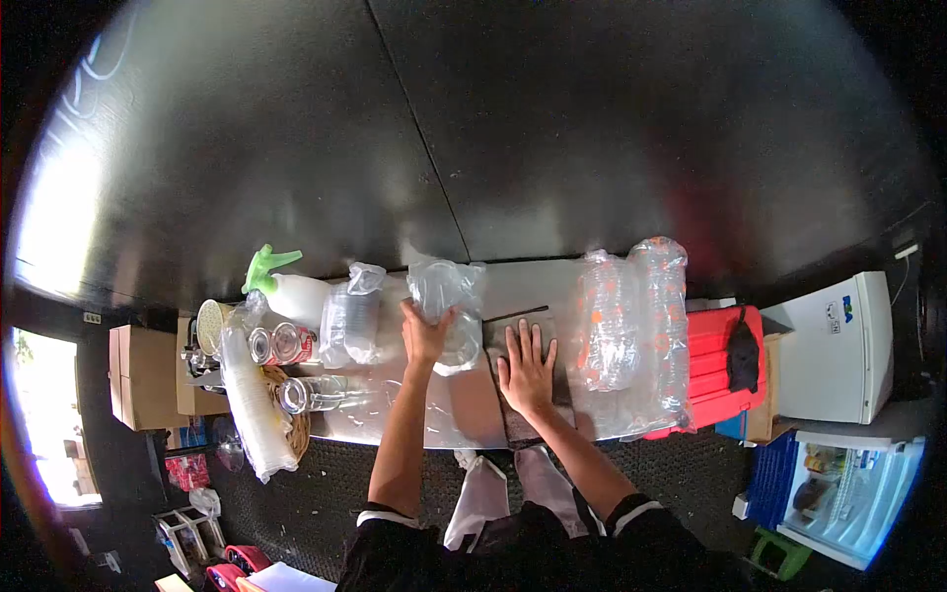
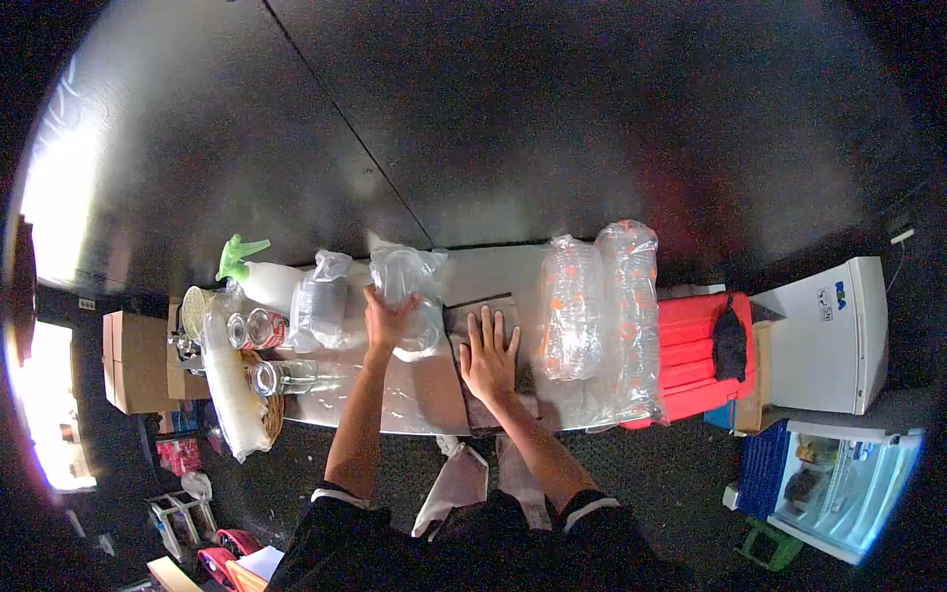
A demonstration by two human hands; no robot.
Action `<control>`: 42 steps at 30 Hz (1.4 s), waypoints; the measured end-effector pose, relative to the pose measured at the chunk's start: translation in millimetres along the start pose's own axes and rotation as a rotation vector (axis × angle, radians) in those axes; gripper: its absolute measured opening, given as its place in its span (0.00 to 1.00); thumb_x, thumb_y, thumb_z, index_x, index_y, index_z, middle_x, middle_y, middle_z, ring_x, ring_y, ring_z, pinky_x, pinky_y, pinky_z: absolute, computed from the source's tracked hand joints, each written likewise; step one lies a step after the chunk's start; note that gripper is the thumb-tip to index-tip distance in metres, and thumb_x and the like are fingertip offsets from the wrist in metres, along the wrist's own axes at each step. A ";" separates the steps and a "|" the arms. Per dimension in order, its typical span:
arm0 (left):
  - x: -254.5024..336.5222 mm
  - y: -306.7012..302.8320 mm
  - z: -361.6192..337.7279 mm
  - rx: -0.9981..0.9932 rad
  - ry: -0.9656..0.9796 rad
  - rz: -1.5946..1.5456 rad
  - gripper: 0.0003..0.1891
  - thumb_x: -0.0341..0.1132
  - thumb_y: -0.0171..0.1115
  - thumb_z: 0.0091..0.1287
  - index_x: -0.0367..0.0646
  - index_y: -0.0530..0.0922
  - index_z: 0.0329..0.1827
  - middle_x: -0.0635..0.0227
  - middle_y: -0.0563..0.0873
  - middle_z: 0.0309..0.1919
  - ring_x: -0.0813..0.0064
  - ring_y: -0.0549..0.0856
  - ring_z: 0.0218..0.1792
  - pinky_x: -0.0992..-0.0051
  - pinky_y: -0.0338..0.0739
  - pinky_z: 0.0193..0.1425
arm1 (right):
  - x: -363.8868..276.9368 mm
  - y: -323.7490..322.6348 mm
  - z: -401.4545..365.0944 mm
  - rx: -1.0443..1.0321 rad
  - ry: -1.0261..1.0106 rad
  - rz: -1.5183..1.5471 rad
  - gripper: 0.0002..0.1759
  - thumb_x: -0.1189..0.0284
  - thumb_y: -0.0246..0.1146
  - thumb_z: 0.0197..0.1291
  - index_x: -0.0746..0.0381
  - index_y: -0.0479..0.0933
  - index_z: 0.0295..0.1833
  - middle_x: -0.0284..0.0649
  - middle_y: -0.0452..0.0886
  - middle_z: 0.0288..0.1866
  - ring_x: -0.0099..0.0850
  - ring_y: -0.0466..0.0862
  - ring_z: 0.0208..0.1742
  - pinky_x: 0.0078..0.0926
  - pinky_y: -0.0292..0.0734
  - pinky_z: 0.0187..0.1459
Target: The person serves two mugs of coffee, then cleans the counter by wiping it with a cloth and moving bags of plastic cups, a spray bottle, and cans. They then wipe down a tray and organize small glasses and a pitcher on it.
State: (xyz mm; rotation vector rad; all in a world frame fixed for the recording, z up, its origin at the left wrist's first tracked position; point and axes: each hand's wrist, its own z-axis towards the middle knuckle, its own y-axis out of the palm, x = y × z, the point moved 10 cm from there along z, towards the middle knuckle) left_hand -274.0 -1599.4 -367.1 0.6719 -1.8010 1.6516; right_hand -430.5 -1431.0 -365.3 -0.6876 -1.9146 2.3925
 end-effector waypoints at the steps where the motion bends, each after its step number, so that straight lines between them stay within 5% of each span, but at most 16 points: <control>1: 0.4 3.4 -0.8 0.000 0.042 -0.088 0.35 0.44 0.74 0.51 0.35 0.62 0.51 0.46 0.81 0.43 0.49 0.83 0.43 0.59 0.76 0.47 | 0.5 -0.3 -0.4 -0.004 0.003 0.002 0.31 0.58 0.50 0.65 0.58 0.59 0.71 0.46 0.53 0.76 0.45 0.54 0.75 0.61 0.43 0.69; 5: -17.8 9.5 0.9 -0.017 0.066 -0.330 0.34 0.39 0.74 0.54 0.32 0.61 0.53 0.50 0.80 0.47 0.64 0.83 0.43 0.68 0.79 0.46 | 4.9 2.2 3.5 0.001 0.038 -0.003 0.32 0.58 0.48 0.66 0.60 0.57 0.72 0.47 0.52 0.76 0.46 0.52 0.75 0.62 0.41 0.69; 7: -21.9 5.9 -1.6 -0.052 0.093 -0.718 0.26 0.30 0.69 0.60 0.33 0.61 0.54 0.56 0.79 0.48 0.72 0.80 0.45 0.71 0.78 0.48 | 9.7 4.6 12.7 0.010 0.071 -0.004 0.32 0.58 0.47 0.67 0.61 0.56 0.72 0.48 0.52 0.76 0.46 0.52 0.76 0.62 0.40 0.69; 8: -21.6 -5.2 -5.1 -0.037 0.072 -0.704 0.24 0.24 0.64 0.62 0.32 0.62 0.56 0.57 0.78 0.50 0.73 0.80 0.46 0.73 0.77 0.51 | 17.1 4.9 23.6 0.033 0.122 -0.032 0.32 0.58 0.46 0.68 0.62 0.55 0.73 0.49 0.51 0.76 0.47 0.51 0.76 0.63 0.40 0.69; 11: 9.6 -56.0 -23.2 -0.063 0.043 -0.767 0.28 0.26 0.69 0.58 0.29 0.60 0.54 0.54 0.75 0.51 0.70 0.77 0.50 0.73 0.75 0.52 | 29.9 10.8 61.4 0.090 0.195 -0.088 0.32 0.58 0.43 0.69 0.62 0.53 0.73 0.48 0.51 0.76 0.47 0.50 0.76 0.63 0.38 0.69; 13: 11.0 -90.2 -27.4 -0.039 0.125 -0.709 0.30 0.25 0.64 0.63 0.31 0.57 0.65 0.58 0.76 0.52 0.74 0.78 0.48 0.75 0.75 0.53 | 17.4 19.8 89.1 0.087 0.165 -0.089 0.31 0.58 0.43 0.69 0.61 0.54 0.73 0.47 0.51 0.76 0.46 0.50 0.76 0.63 0.38 0.69; 15: 3.5 -118.8 -32.5 0.006 0.040 -0.695 0.30 0.27 0.64 0.63 0.31 0.59 0.64 0.58 0.75 0.54 0.73 0.77 0.51 0.74 0.73 0.55 | -3.2 28.1 91.2 0.087 0.136 -0.099 0.31 0.58 0.43 0.69 0.60 0.54 0.73 0.46 0.51 0.76 0.45 0.50 0.76 0.63 0.38 0.70; 19: -7.1 -158.5 -36.5 0.094 0.051 -0.671 0.32 0.32 0.68 0.62 0.30 0.59 0.62 0.54 0.75 0.54 0.70 0.76 0.53 0.74 0.73 0.56 | -125.0 60.2 45.6 -0.152 -0.554 -0.006 0.30 0.56 0.44 0.69 0.53 0.57 0.73 0.38 0.52 0.77 0.38 0.51 0.77 0.57 0.37 0.72; 22: -31.7 -175.0 -40.6 0.092 0.010 -0.641 0.35 0.34 0.68 0.61 0.28 0.58 0.64 0.53 0.74 0.56 0.69 0.75 0.54 0.74 0.71 0.58 | -136.9 53.9 -11.6 -0.268 -0.737 0.179 0.29 0.54 0.44 0.69 0.51 0.57 0.73 0.36 0.52 0.77 0.38 0.50 0.77 0.54 0.36 0.73; 24: -42.2 -181.1 -43.0 0.046 0.015 -0.744 0.36 0.35 0.68 0.62 0.27 0.57 0.65 0.53 0.73 0.57 0.69 0.75 0.55 0.74 0.69 0.60 | -105.0 48.5 -14.2 -0.426 -0.724 0.069 0.30 0.54 0.44 0.69 0.50 0.56 0.73 0.36 0.50 0.78 0.37 0.48 0.78 0.53 0.34 0.74; 28: -39.7 -204.6 -58.1 0.039 -0.019 -0.652 0.33 0.34 0.68 0.62 0.29 0.59 0.63 0.56 0.75 0.55 0.72 0.75 0.52 0.75 0.70 0.57 | -7.7 28.5 62.9 -0.107 -0.228 -0.085 0.29 0.55 0.42 0.70 0.50 0.54 0.74 0.35 0.47 0.79 0.39 0.46 0.78 0.55 0.36 0.73; 30: -29.5 -216.4 -66.0 0.037 0.007 -0.646 0.32 0.34 0.68 0.62 0.30 0.59 0.62 0.57 0.75 0.54 0.73 0.75 0.52 0.76 0.71 0.56 | -19.1 40.5 87.9 0.006 -0.082 -0.157 0.28 0.56 0.41 0.70 0.50 0.56 0.73 0.35 0.50 0.78 0.38 0.47 0.78 0.55 0.36 0.73; 34: -34.3 -220.6 -70.2 -0.007 0.078 -0.638 0.29 0.33 0.67 0.62 0.32 0.61 0.61 0.59 0.76 0.52 0.74 0.76 0.50 0.76 0.72 0.54 | -156.4 73.6 60.4 -0.247 -0.461 -0.064 0.26 0.54 0.41 0.70 0.46 0.59 0.72 0.33 0.54 0.76 0.35 0.51 0.77 0.54 0.37 0.73; 37: -33.8 -215.4 -70.1 -0.063 0.110 -0.656 0.30 0.33 0.68 0.62 0.33 0.61 0.61 0.60 0.76 0.53 0.74 0.76 0.51 0.76 0.71 0.55 | -187.7 88.1 15.8 -0.261 -0.663 0.082 0.26 0.53 0.42 0.70 0.44 0.60 0.71 0.32 0.55 0.76 0.34 0.52 0.77 0.54 0.38 0.73; 42: -33.5 -219.6 -71.0 -0.087 0.092 -0.655 0.31 0.33 0.68 0.61 0.33 0.61 0.62 0.60 0.75 0.54 0.74 0.75 0.52 0.75 0.70 0.57 | -85.4 41.0 30.2 -0.088 -0.337 -0.114 0.27 0.53 0.43 0.70 0.45 0.59 0.72 0.32 0.54 0.76 0.34 0.52 0.77 0.60 0.39 0.72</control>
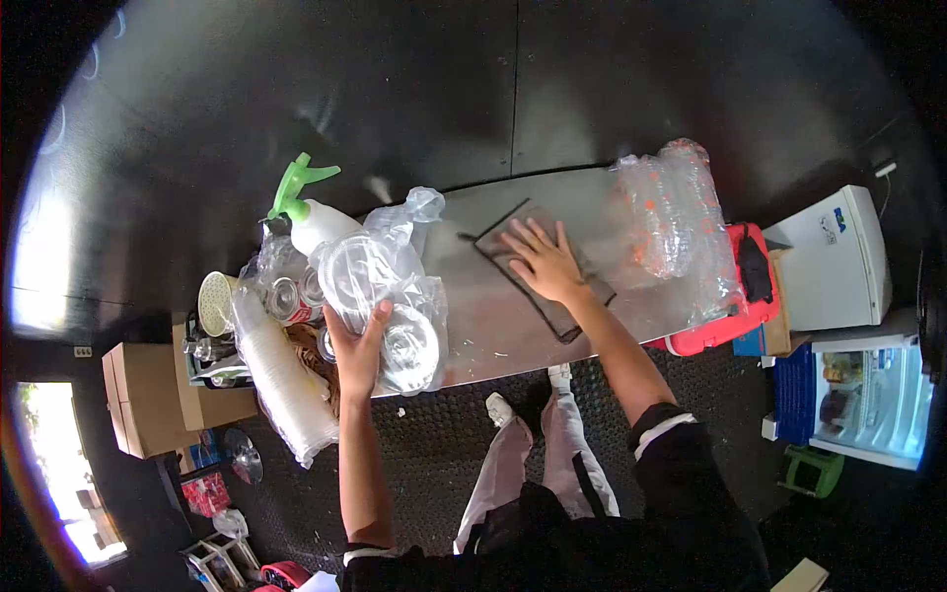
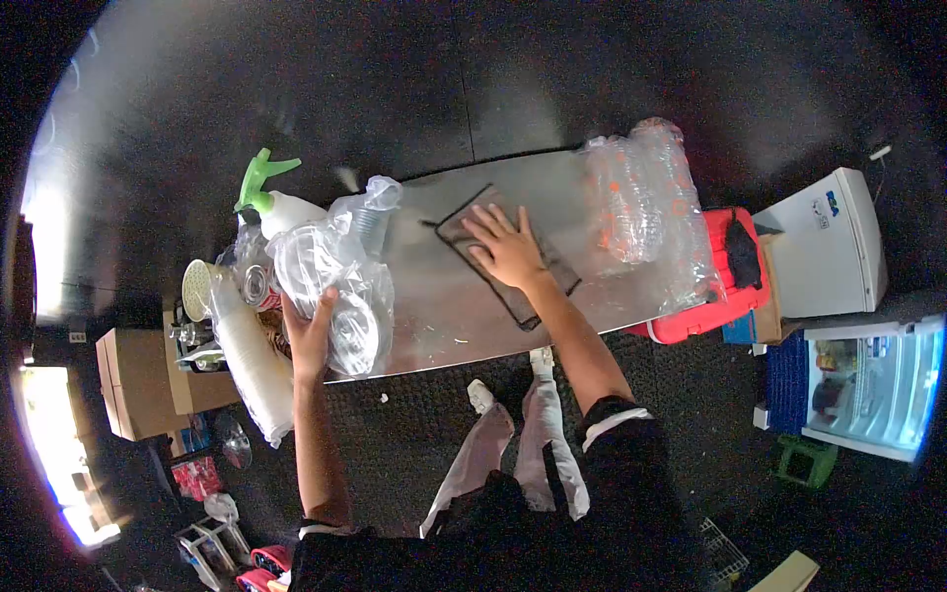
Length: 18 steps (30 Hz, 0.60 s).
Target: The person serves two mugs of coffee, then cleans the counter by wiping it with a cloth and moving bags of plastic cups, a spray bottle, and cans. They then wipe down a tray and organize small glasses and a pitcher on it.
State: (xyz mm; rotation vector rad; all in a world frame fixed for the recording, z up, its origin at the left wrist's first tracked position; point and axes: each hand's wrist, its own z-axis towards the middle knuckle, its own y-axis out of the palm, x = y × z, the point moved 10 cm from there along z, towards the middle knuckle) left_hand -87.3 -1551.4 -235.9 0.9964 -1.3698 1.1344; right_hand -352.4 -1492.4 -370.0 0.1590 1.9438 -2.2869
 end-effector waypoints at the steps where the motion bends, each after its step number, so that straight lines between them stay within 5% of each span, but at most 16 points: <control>1: 1.4 0.4 0.1 -0.004 -0.004 -0.014 0.31 0.33 0.69 0.61 0.33 0.61 0.62 0.60 0.75 0.54 0.73 0.75 0.52 0.75 0.70 0.57 | 8.4 -3.7 -6.1 0.028 0.063 -0.014 0.27 0.54 0.43 0.70 0.46 0.59 0.72 0.33 0.53 0.77 0.35 0.52 0.77 0.62 0.39 0.71; 5: 6.7 6.4 -0.4 -0.041 0.008 0.011 0.32 0.33 0.68 0.62 0.33 0.60 0.63 0.60 0.74 0.55 0.74 0.75 0.52 0.76 0.69 0.58 | -24.3 -1.0 -22.5 0.020 0.119 -0.069 0.28 0.53 0.42 0.70 0.49 0.58 0.73 0.36 0.52 0.77 0.40 0.51 0.77 0.65 0.39 0.69; 13: -6.6 46.0 1.3 -0.160 0.049 -0.131 0.31 0.32 0.68 0.61 0.30 0.62 0.62 0.59 0.75 0.54 0.74 0.76 0.52 0.75 0.70 0.58 | -140.5 19.7 -58.7 -0.250 -0.154 0.223 0.26 0.54 0.41 0.70 0.51 0.64 0.69 0.37 0.55 0.76 0.40 0.48 0.78 0.61 0.30 0.72; 17: -8.7 78.7 -3.9 -0.161 0.023 -0.113 0.30 0.34 0.70 0.59 0.28 0.65 0.59 0.59 0.77 0.52 0.74 0.77 0.50 0.75 0.72 0.56 | -136.9 9.8 -76.0 -0.168 -0.214 0.466 0.17 0.65 0.48 0.68 0.54 0.73 0.58 0.41 0.68 0.67 0.35 0.63 0.71 0.55 0.28 0.74; 18: -10.4 87.5 -3.9 -0.164 0.036 -0.105 0.29 0.34 0.71 0.59 0.28 0.65 0.57 0.58 0.77 0.51 0.74 0.77 0.49 0.75 0.72 0.55 | -121.8 8.0 -79.7 -0.240 -0.089 0.441 0.15 0.70 0.51 0.65 0.58 0.74 0.55 0.42 0.77 0.57 0.34 0.73 0.63 0.52 0.46 0.73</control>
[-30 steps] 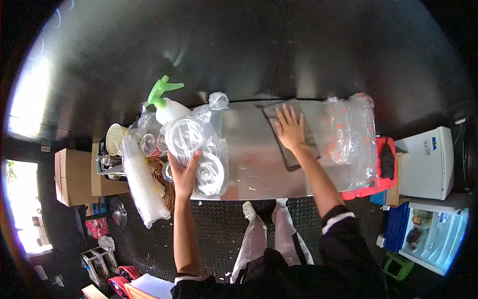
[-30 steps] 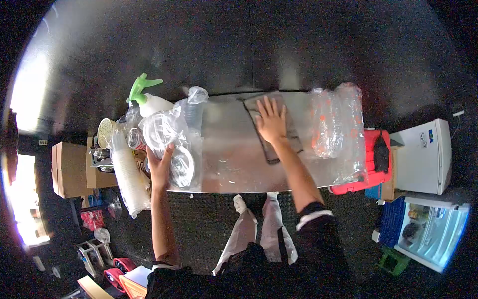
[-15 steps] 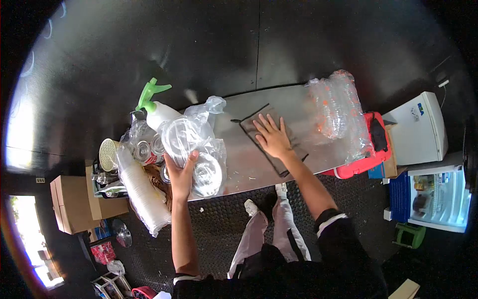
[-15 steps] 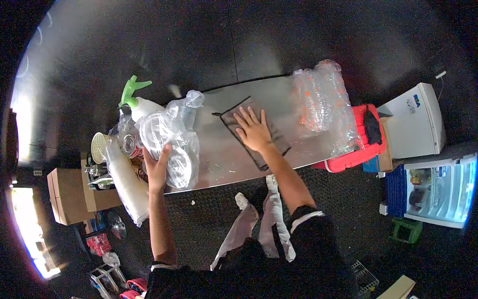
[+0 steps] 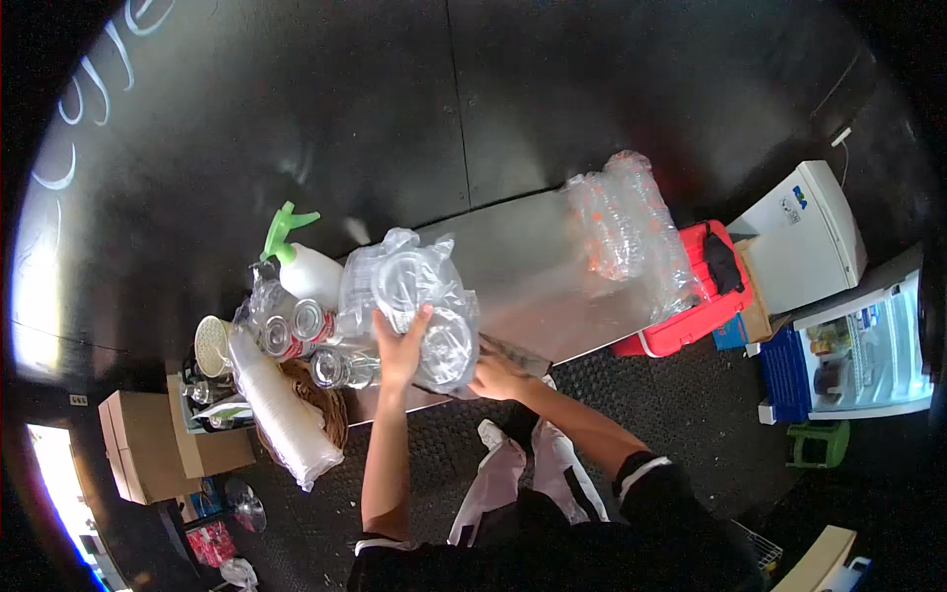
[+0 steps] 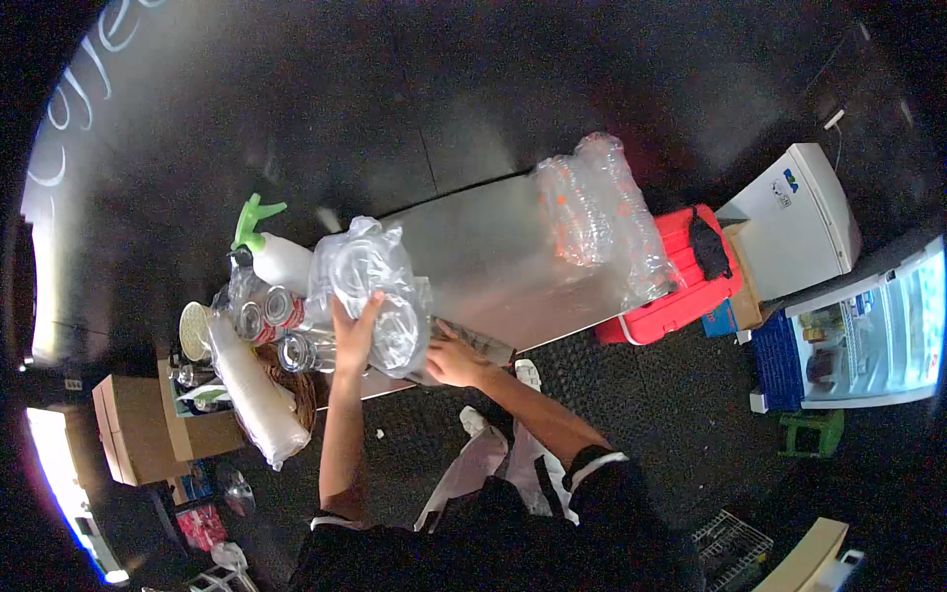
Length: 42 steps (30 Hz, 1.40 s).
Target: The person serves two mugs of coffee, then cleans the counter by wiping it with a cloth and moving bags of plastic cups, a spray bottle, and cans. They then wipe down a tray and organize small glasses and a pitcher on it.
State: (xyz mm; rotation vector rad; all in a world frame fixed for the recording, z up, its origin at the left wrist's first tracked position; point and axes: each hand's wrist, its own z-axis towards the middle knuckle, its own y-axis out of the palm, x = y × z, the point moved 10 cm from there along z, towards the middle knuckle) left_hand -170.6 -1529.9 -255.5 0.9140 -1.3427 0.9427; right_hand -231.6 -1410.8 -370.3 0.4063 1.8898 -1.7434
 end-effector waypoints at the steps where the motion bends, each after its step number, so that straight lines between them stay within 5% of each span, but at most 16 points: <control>1: -2.6 8.6 1.2 -0.001 0.012 0.010 0.28 0.34 0.71 0.58 0.29 0.66 0.55 0.58 0.77 0.50 0.74 0.77 0.49 0.75 0.73 0.54 | 2.7 -7.2 -2.5 0.008 0.000 -0.007 0.15 0.70 0.51 0.65 0.58 0.74 0.55 0.42 0.77 0.57 0.34 0.73 0.63 0.52 0.46 0.73; 3: -10.1 25.8 3.9 0.010 -0.028 0.130 0.28 0.35 0.72 0.58 0.30 0.65 0.53 0.57 0.78 0.48 0.74 0.77 0.48 0.75 0.73 0.52 | 61.1 -49.7 -31.5 0.665 0.242 0.703 0.15 0.70 0.53 0.63 0.62 0.74 0.54 0.42 0.80 0.50 0.33 0.78 0.56 0.44 0.71 0.62; 4: -15.7 40.5 8.1 -0.022 -0.029 0.091 0.29 0.35 0.72 0.58 0.30 0.64 0.53 0.56 0.78 0.48 0.73 0.77 0.48 0.74 0.73 0.52 | 92.7 -37.0 -41.8 0.801 0.274 1.082 0.20 0.66 0.56 0.64 0.66 0.71 0.58 0.43 0.78 0.53 0.31 0.79 0.53 0.31 0.81 0.46; 11: -67.2 124.8 50.1 -0.031 0.081 0.148 0.38 0.43 0.76 0.51 0.30 0.62 0.54 0.50 0.79 0.49 0.65 0.79 0.50 0.69 0.73 0.55 | 94.1 -82.1 -80.2 0.636 0.680 1.437 0.34 0.57 0.60 0.63 0.62 0.56 0.66 0.43 0.70 0.57 0.34 0.80 0.45 0.34 0.83 0.39; 19: -124.8 224.6 90.7 -0.037 -0.027 0.172 0.42 0.52 0.75 0.51 0.31 0.61 0.56 0.48 0.78 0.51 0.61 0.79 0.53 0.66 0.72 0.57 | 194.0 -94.2 -90.7 1.000 0.604 1.672 0.25 0.69 0.64 0.61 0.63 0.62 0.59 0.41 0.73 0.48 0.33 0.81 0.38 0.39 0.84 0.42; 20: -137.4 232.9 95.5 -0.046 -0.073 0.176 0.43 0.53 0.74 0.51 0.31 0.61 0.57 0.48 0.78 0.52 0.61 0.78 0.53 0.66 0.72 0.58 | 206.3 -92.2 -89.7 0.988 0.605 1.677 0.29 0.67 0.64 0.61 0.66 0.60 0.63 0.42 0.74 0.50 0.31 0.81 0.37 0.31 0.84 0.41; 22: -180.0 247.3 109.9 -0.097 -0.099 0.140 0.44 0.55 0.73 0.52 0.30 0.60 0.59 0.49 0.78 0.51 0.61 0.77 0.55 0.68 0.71 0.59 | 219.7 -93.5 -91.2 1.006 0.612 1.717 0.28 0.67 0.64 0.61 0.66 0.62 0.62 0.41 0.75 0.48 0.31 0.81 0.38 0.31 0.84 0.42; 26: -168.7 253.9 97.7 -0.180 -0.189 0.198 0.45 0.53 0.70 0.56 0.28 0.57 0.64 0.47 0.75 0.55 0.60 0.77 0.55 0.66 0.70 0.60 | 224.2 -92.1 -94.5 1.062 0.733 1.756 0.22 0.71 0.64 0.61 0.66 0.68 0.58 0.40 0.77 0.44 0.29 0.81 0.39 0.31 0.84 0.44; 28: -166.7 235.8 91.8 0.006 0.083 0.142 0.44 0.49 0.66 0.61 0.25 0.54 0.67 0.43 0.70 0.60 0.57 0.76 0.58 0.64 0.69 0.62 | 224.5 -93.2 -93.8 1.098 0.709 1.776 0.22 0.72 0.63 0.61 0.66 0.67 0.59 0.40 0.77 0.45 0.29 0.81 0.38 0.31 0.84 0.45; 32: -119.6 215.1 46.3 -0.106 0.012 0.440 0.41 0.44 0.64 0.64 0.24 0.53 0.68 0.40 0.65 0.64 0.53 0.73 0.62 0.61 0.68 0.64 | 225.9 -82.7 -92.7 1.071 0.639 1.835 0.25 0.71 0.64 0.60 0.65 0.65 0.61 0.39 0.77 0.44 0.31 0.81 0.45 0.33 0.81 0.51; 34: -127.9 231.8 24.5 -0.276 -0.079 0.186 0.36 0.39 0.62 0.65 0.25 0.56 0.68 0.37 0.65 0.64 0.47 0.71 0.63 0.60 0.66 0.66 | 218.8 -80.1 -100.3 1.060 0.644 1.783 0.28 0.71 0.63 0.61 0.65 0.62 0.64 0.40 0.74 0.50 0.31 0.80 0.49 0.32 0.79 0.53; 36: -120.5 236.4 22.8 -0.302 0.028 0.338 0.34 0.37 0.61 0.65 0.25 0.56 0.68 0.37 0.65 0.64 0.45 0.71 0.63 0.60 0.65 0.67 | 210.1 -69.4 -109.3 1.045 0.651 1.727 0.31 0.71 0.63 0.61 0.64 0.59 0.67 0.41 0.72 0.56 0.32 0.78 0.53 0.31 0.77 0.55; 38: -112.1 244.9 20.8 -0.324 0.137 0.485 0.33 0.34 0.60 0.65 0.26 0.57 0.68 0.36 0.66 0.64 0.42 0.70 0.63 0.60 0.65 0.67 | 198.5 -88.6 -117.8 1.005 0.560 1.136 0.34 0.72 0.60 0.63 0.65 0.53 0.71 0.44 0.63 0.67 0.36 0.71 0.63 0.33 0.72 0.59; 39: -110.7 246.8 21.6 -0.311 0.128 0.486 0.32 0.33 0.59 0.65 0.26 0.56 0.68 0.36 0.66 0.63 0.42 0.70 0.63 0.60 0.65 0.67 | 190.2 -100.3 -119.8 1.000 0.558 1.132 0.34 0.72 0.60 0.63 0.65 0.53 0.71 0.44 0.63 0.67 0.36 0.71 0.63 0.33 0.72 0.59; 41: -108.0 250.1 24.7 -0.289 0.119 0.488 0.32 0.31 0.58 0.65 0.26 0.56 0.68 0.36 0.67 0.63 0.41 0.70 0.63 0.61 0.65 0.67 | 149.4 -140.7 -114.1 0.787 0.489 0.414 0.36 0.73 0.58 0.63 0.66 0.50 0.72 0.49 0.55 0.72 0.43 0.65 0.68 0.39 0.66 0.63; 42: -108.5 252.5 26.7 -0.303 0.105 0.495 0.31 0.32 0.57 0.65 0.28 0.57 0.68 0.37 0.68 0.63 0.43 0.70 0.63 0.61 0.66 0.66 | 141.1 -149.5 -108.2 0.813 0.398 0.363 0.35 0.75 0.57 0.60 0.67 0.53 0.71 0.54 0.58 0.70 0.49 0.60 0.71 0.43 0.58 0.68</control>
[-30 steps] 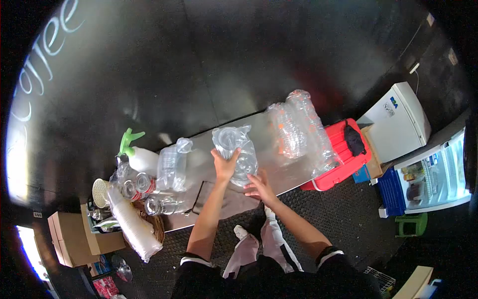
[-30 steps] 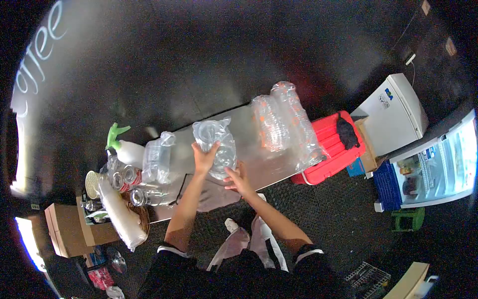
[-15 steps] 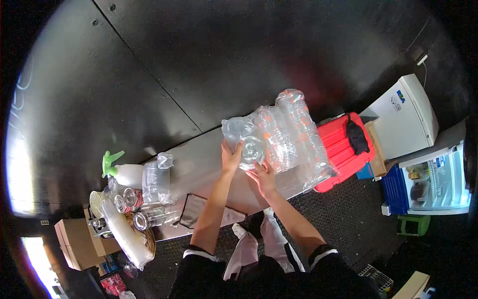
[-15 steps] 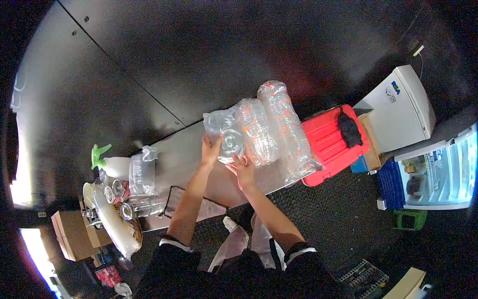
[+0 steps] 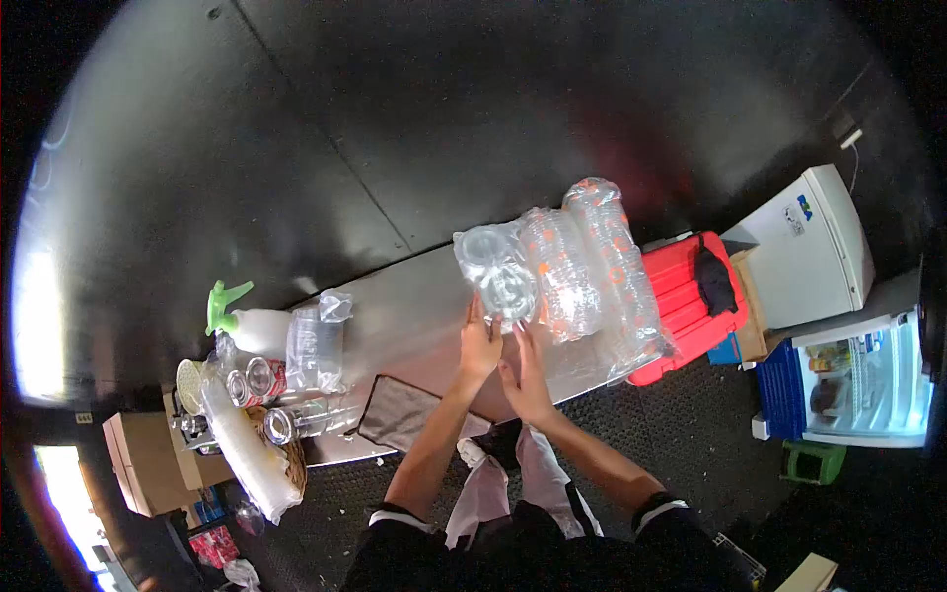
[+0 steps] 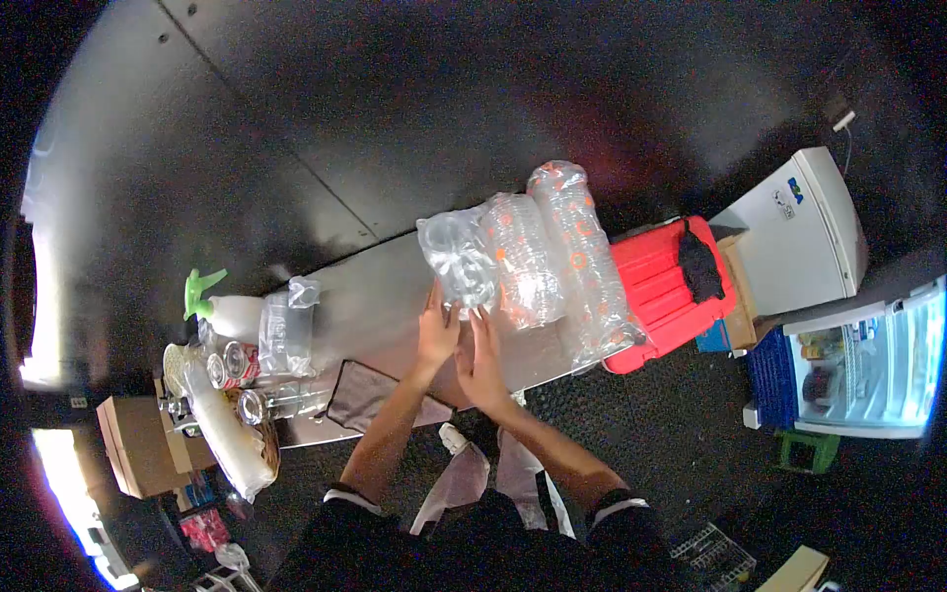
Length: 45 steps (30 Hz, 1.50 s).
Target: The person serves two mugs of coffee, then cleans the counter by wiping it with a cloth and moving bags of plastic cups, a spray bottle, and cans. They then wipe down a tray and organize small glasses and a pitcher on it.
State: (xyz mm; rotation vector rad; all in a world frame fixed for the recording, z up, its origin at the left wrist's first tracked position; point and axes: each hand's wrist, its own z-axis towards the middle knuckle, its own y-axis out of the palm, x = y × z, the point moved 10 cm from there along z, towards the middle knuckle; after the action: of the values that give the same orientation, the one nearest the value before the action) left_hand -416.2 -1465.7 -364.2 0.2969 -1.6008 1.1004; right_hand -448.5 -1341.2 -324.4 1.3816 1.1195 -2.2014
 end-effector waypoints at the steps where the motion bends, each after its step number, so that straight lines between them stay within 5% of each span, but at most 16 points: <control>1: -0.6 -1.5 2.2 -0.013 -0.012 0.009 0.31 0.32 0.57 0.65 0.30 0.58 0.69 0.39 0.69 0.62 0.45 0.70 0.63 0.62 0.66 0.66 | -0.2 3.1 7.4 -0.013 -0.009 0.009 0.35 0.75 0.57 0.60 0.67 0.53 0.71 0.54 0.58 0.70 0.49 0.60 0.71 0.43 0.58 0.68; 7: 17.5 -64.6 -11.0 0.018 0.069 0.028 0.29 0.31 0.57 0.65 0.34 0.61 0.68 0.43 0.69 0.63 0.47 0.68 0.65 0.62 0.62 0.69 | -5.3 8.3 36.2 -0.037 -0.025 -0.175 0.29 0.79 0.56 0.54 0.69 0.64 0.64 0.57 0.66 0.64 0.51 0.66 0.66 0.42 0.59 0.67; 9: 45.2 -118.0 -31.7 0.157 0.237 0.100 0.28 0.29 0.57 0.64 0.35 0.62 0.68 0.45 0.69 0.63 0.47 0.69 0.65 0.60 0.62 0.69 | -33.3 10.9 35.4 0.002 -0.077 -0.187 0.26 0.79 0.57 0.53 0.67 0.67 0.61 0.53 0.68 0.62 0.47 0.70 0.62 0.38 0.67 0.62; 12: 44.2 -202.2 -53.5 0.329 0.262 0.170 0.27 0.28 0.56 0.62 0.34 0.62 0.66 0.45 0.70 0.61 0.46 0.69 0.63 0.58 0.62 0.68 | -26.7 80.2 18.5 -0.273 0.225 0.225 0.23 0.74 0.60 0.60 0.59 0.67 0.61 0.41 0.71 0.62 0.31 0.77 0.54 0.29 0.76 0.48; 15: 17.5 -280.9 -58.6 0.549 0.137 0.325 0.28 0.27 0.55 0.61 0.31 0.61 0.65 0.41 0.70 0.58 0.41 0.69 0.60 0.55 0.62 0.67 | -46.7 166.6 14.3 -0.424 0.151 0.457 0.23 0.70 0.60 0.63 0.58 0.65 0.64 0.41 0.70 0.63 0.30 0.77 0.54 0.29 0.76 0.48; 17: -14.8 -313.0 -49.4 0.574 0.082 0.412 0.28 0.26 0.54 0.62 0.27 0.59 0.65 0.38 0.69 0.58 0.39 0.69 0.60 0.55 0.62 0.67 | -57.0 223.1 8.0 -0.589 0.441 0.585 0.30 0.63 0.61 0.63 0.58 0.60 0.68 0.42 0.67 0.66 0.33 0.74 0.59 0.34 0.73 0.54; 19: -64.2 -331.3 -37.4 0.563 0.029 0.442 0.30 0.30 0.56 0.62 0.24 0.57 0.65 0.35 0.68 0.60 0.38 0.68 0.62 0.54 0.62 0.67 | -59.4 268.1 7.4 -0.593 0.558 0.639 0.35 0.58 0.61 0.62 0.57 0.57 0.70 0.43 0.66 0.68 0.35 0.71 0.62 0.37 0.70 0.57; 21: -121.7 -330.1 -21.1 0.314 -0.284 0.595 0.34 0.40 0.57 0.63 0.24 0.57 0.65 0.34 0.66 0.62 0.38 0.66 0.64 0.54 0.62 0.67 | -60.6 294.1 5.4 -0.593 0.678 0.691 0.40 0.53 0.61 0.60 0.57 0.54 0.72 0.44 0.64 0.69 0.37 0.68 0.65 0.40 0.67 0.60; 22: -126.4 -333.9 -18.1 0.314 -0.286 0.594 0.34 0.40 0.57 0.63 0.24 0.57 0.65 0.34 0.66 0.62 0.38 0.66 0.64 0.54 0.62 0.67 | -63.1 302.4 4.3 -0.606 0.721 0.693 0.44 0.50 0.61 0.58 0.58 0.51 0.73 0.44 0.62 0.70 0.37 0.65 0.67 0.42 0.64 0.61; 24: -143.9 -317.4 -19.0 0.079 -0.505 0.428 0.41 0.54 0.56 0.63 0.24 0.59 0.65 0.34 0.65 0.64 0.39 0.66 0.64 0.53 0.63 0.66 | -72.1 309.2 2.0 -0.658 0.762 0.723 0.49 0.46 0.62 0.55 0.57 0.48 0.74 0.43 0.61 0.71 0.36 0.61 0.70 0.44 0.63 0.61; 27: -132.0 -319.2 -19.5 0.113 -0.548 0.547 0.44 0.61 0.55 0.61 0.19 0.66 0.59 0.29 0.74 0.52 0.39 0.71 0.60 0.58 0.66 0.64 | -84.4 305.1 7.1 -0.627 0.707 0.726 0.47 0.47 0.62 0.56 0.56 0.49 0.74 0.41 0.62 0.70 0.34 0.63 0.69 0.43 0.64 0.61; 31: -138.2 -316.5 -15.9 0.113 -0.494 0.560 0.48 0.66 0.56 0.57 0.20 0.67 0.58 0.31 0.75 0.53 0.42 0.71 0.61 0.57 0.66 0.64 | -86.3 291.7 19.6 -0.562 0.655 0.706 0.44 0.52 0.64 0.56 0.55 0.52 0.72 0.37 0.66 0.67 0.33 0.66 0.65 0.41 0.67 0.57; 34: -126.4 -308.2 -15.3 0.099 -0.402 0.440 0.47 0.66 0.57 0.57 0.23 0.68 0.59 0.35 0.74 0.55 0.43 0.72 0.59 0.59 0.65 0.65 | -85.2 281.2 28.9 -0.422 0.574 0.781 0.39 0.58 0.67 0.55 0.55 0.56 0.68 0.39 0.68 0.61 0.30 0.70 0.58 0.34 0.70 0.52; 36: -97.2 -302.7 -13.1 0.143 -0.260 0.239 0.47 0.68 0.59 0.54 0.28 0.68 0.60 0.40 0.71 0.59 0.45 0.70 0.61 0.57 0.63 0.66 | -88.8 242.8 46.9 -0.084 0.367 0.572 0.36 0.63 0.68 0.53 0.54 0.58 0.64 0.41 0.68 0.56 0.28 0.72 0.52 0.28 0.71 0.49; 40: -98.4 -299.3 -7.7 0.173 -0.285 -0.167 0.43 0.62 0.61 0.58 0.29 0.66 0.61 0.47 0.74 0.56 0.55 0.71 0.60 0.63 0.64 0.65 | -97.6 210.7 58.7 0.008 0.262 0.660 0.35 0.65 0.69 0.53 0.57 0.58 0.63 0.43 0.68 0.55 0.28 0.73 0.52 0.25 0.70 0.51; 45: -23.0 -269.8 -31.8 0.000 -0.294 -0.863 0.35 0.52 0.59 0.67 0.35 0.60 0.67 0.57 0.75 0.56 0.68 0.73 0.60 0.69 0.68 0.63 | -144.5 147.0 65.0 0.083 0.096 0.728 0.32 0.69 0.64 0.56 0.62 0.58 0.62 0.40 0.68 0.55 0.28 0.72 0.54 0.25 0.67 0.55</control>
State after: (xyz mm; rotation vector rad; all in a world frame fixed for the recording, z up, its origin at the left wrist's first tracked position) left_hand -202.4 -1593.3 -253.0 1.0709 -1.4742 0.3928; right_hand -328.0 -1505.1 -251.1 1.6114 0.4312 -1.6714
